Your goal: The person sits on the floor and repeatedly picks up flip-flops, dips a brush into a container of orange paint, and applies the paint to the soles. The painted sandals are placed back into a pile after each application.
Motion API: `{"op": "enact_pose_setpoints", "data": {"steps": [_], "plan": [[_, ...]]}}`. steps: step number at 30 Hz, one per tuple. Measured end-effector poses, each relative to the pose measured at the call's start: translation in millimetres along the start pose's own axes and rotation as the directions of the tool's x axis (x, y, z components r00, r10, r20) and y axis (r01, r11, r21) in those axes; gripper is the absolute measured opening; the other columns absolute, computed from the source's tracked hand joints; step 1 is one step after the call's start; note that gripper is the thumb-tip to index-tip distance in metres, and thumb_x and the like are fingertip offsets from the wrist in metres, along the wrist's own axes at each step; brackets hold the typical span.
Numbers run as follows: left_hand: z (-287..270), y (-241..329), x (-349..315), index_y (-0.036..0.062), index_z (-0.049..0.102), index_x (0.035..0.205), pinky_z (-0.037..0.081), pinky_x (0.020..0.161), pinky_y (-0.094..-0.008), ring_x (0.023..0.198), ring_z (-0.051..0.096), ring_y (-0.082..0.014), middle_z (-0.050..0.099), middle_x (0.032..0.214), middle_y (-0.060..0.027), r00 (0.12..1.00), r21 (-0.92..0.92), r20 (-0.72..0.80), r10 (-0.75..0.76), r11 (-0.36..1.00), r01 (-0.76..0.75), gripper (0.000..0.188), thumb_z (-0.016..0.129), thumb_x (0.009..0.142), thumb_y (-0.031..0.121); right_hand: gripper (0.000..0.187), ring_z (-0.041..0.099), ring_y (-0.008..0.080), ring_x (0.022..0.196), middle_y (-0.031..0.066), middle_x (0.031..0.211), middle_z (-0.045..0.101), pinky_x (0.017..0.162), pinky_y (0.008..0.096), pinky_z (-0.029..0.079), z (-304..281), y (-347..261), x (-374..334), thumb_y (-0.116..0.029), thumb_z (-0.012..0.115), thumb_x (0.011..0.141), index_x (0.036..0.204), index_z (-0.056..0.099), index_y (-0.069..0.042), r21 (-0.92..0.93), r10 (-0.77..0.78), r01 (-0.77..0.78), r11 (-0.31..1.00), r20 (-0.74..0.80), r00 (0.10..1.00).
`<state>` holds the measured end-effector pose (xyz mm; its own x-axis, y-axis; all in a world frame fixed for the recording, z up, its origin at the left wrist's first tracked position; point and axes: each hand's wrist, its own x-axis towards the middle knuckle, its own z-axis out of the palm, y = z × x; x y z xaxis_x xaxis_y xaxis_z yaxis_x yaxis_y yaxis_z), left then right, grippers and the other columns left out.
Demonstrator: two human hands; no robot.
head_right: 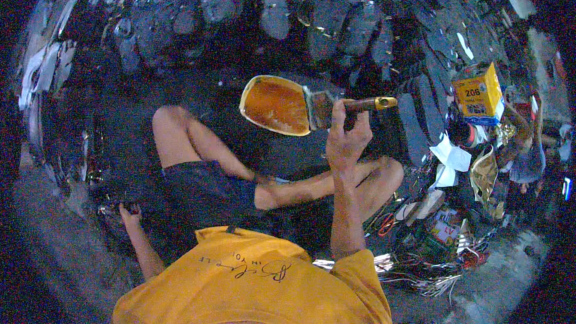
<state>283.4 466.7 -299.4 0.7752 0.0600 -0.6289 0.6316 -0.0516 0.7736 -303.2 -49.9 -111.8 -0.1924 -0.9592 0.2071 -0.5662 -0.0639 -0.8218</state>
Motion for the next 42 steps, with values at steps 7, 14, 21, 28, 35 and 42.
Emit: {"op": "enact_pose_setpoints", "data": {"steps": [7,14,21,28,35,42], "plan": [[97.5,1.2,40.1,0.0098,0.063,0.112,0.052,0.092,-0.0508,0.103,0.062,-0.0314,0.065,0.112,-0.01,1.0,-0.178,-0.019,0.015,0.984,-0.018,0.042,0.065,0.093,0.047,0.022,0.058,0.0139,0.075,0.0043,0.08,0.065,0.071,0.0335,0.049,-8.0,56.2,-27.7,-0.021,0.069,0.096,0.1,0.066,0.001,-0.096,0.113,-0.088,0.992,0.295,0.949],[203.5,-8.4,-154.7,0.0036,0.058,0.12,0.055,0.091,-0.0483,0.101,0.062,-0.0291,0.064,0.11,-0.0114,0.977,0.062,0.103,0.188,0.979,-0.195,0.055,0.09,0.077,0.013,0.022,0.058,0.0092,0.08,0.0024,0.088,0.068,0.072,0.0288,0.049,-29.7,59.6,-30.1,-0.022,0.07,0.097,0.1,0.07,0.0,0.104,0.291,-0.36,0.927,0.404,0.867],[260.6,47.6,-328.1,0.0065,0.066,0.127,0.043,0.108,-0.0439,0.123,0.054,-0.0337,0.061,0.131,-0.013,0.351,0.392,0.801,0.486,0.017,-0.92,0.052,0.087,0.08,0.017,0.018,0.073,0.0176,0.084,0.0049,0.102,0.074,0.068,0.0309,0.06,-40.7,-6.7,17.5,-0.023,0.072,0.098,0.11,0.069,-0.009,0.872,0.45,-0.483,-0.076,0.462,0.764],[270.4,18.5,-339.7,0.005,0.066,0.131,0.043,0.11,-0.0464,0.129,0.054,-0.0378,0.054,0.15,-0.0171,0.082,0.191,0.949,0.306,-0.346,-0.919,0.044,0.074,0.089,0.015,0.024,0.073,0.0222,0.075,0.0068,0.1,0.075,0.056,0.0327,0.058,-41.6,-15.2,9.7,-0.031,0.068,0.101,0.121,0.069,-0.018,0.794,0.314,-0.53,-0.297,0.605,0.731],[336.2,-9.3,-418.7,0.0075,0.059,0.135,0.058,0.084,-0.0306,0.098,0.07,-0.0167,0.072,0.113,-0.0118,0.32,0.169,0.926,-0.198,0.979,0.117,0.04,0.058,0.102,0.031,0.032,0.072,0.0154,0.093,0.0063,0.106,0.073,0.085,0.0302,0.059,-7.8,-5.7,9.4,-0.024,0.071,0.1,0.12,0.066,0.0,0.811,0.271,-0.562,0.163,0.51,0.816],[351.3,-32.3,-439.2,0.0073,0.052,0.141,0.06,0.08,-0.0323,0.096,0.071,-0.0187,0.07,0.118,-0.0123,0.302,0.144,0.937,-0.177,0.981,0.13,0.046,0.056,0.103,0.033,0.025,0.071,0.014,0.082,0.0037,0.091,0.076,0.078,0.0314,0.057,-1.5,-120.1,0.7,-0.018,0.084,0.087,0.107,0.075,-0.005,0.602,-0.073,0.014,0.798,0.073,0.995]]}}
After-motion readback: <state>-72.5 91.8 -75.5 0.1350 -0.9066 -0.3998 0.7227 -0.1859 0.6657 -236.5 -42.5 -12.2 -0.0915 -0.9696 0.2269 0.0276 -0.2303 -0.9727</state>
